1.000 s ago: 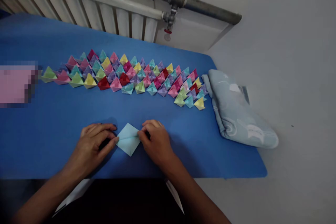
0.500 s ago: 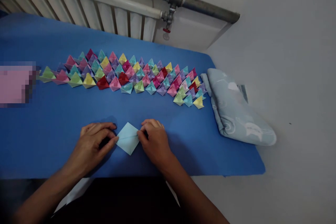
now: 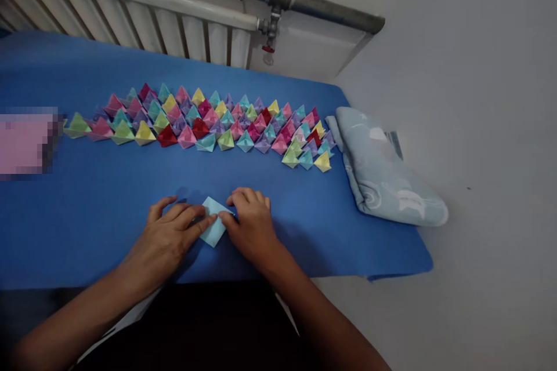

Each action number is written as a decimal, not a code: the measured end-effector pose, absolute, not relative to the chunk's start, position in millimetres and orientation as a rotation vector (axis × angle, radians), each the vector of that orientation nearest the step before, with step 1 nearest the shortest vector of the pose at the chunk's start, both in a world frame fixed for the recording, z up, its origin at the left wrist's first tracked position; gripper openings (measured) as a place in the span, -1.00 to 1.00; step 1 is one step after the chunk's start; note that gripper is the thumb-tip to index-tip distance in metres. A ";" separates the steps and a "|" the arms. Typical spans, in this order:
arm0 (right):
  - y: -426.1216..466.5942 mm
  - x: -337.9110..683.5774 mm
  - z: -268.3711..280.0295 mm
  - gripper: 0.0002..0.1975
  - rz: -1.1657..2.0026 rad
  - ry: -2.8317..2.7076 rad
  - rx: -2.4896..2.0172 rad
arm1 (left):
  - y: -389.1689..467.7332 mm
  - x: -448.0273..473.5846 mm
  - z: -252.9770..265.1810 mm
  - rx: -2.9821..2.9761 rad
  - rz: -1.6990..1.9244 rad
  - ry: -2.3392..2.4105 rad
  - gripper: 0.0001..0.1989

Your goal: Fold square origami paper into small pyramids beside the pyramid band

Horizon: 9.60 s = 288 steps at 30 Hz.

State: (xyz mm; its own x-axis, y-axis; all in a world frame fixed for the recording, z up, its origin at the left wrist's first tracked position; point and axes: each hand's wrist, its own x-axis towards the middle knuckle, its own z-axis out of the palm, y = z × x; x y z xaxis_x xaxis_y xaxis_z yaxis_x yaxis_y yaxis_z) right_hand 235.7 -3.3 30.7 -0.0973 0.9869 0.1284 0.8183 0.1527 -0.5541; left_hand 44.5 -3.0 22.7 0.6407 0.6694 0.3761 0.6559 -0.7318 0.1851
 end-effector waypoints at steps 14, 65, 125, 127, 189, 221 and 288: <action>-3.8 247.9 30.4 -0.85 0.517 -1.897 -1.780 | -20.0 7.5 10.1 2.853 0.642 1.166 -0.56; -9.9 240.7 37.2 -0.74 0.699 -2.248 -1.278 | 4.3 20.5 17.1 2.774 0.866 1.072 -0.87; -3.6 210.3 28.0 -0.86 0.607 -1.949 -1.652 | 3.8 26.4 15.3 2.444 0.860 1.413 -0.85; -3.5 209.4 27.7 -0.85 0.594 -1.940 -1.662 | 3.8 26.5 15.0 2.442 0.840 1.426 -0.86; -13.8 248.5 36.1 -0.90 0.689 -1.627 -1.646 | 71.6 54.7 56.2 2.509 -0.010 0.988 -0.71; -20.6 229.3 52.6 -0.90 0.598 -1.702 -1.434 | 23.7 37.3 64.6 1.903 0.893 1.009 -0.85; -32.4 242.0 36.7 -0.80 0.559 -1.914 -1.789 | -3.2 46.4 16.1 2.471 0.767 1.409 -0.76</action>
State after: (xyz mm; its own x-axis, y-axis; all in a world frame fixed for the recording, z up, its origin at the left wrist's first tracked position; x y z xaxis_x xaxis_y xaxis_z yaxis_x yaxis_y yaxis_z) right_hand 242.0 -32.4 36.7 -0.0495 0.9973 0.0545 0.8109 0.0720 -0.5807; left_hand 46.4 -3.2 16.1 0.4125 0.8452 0.3399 0.7443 -0.5278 0.4092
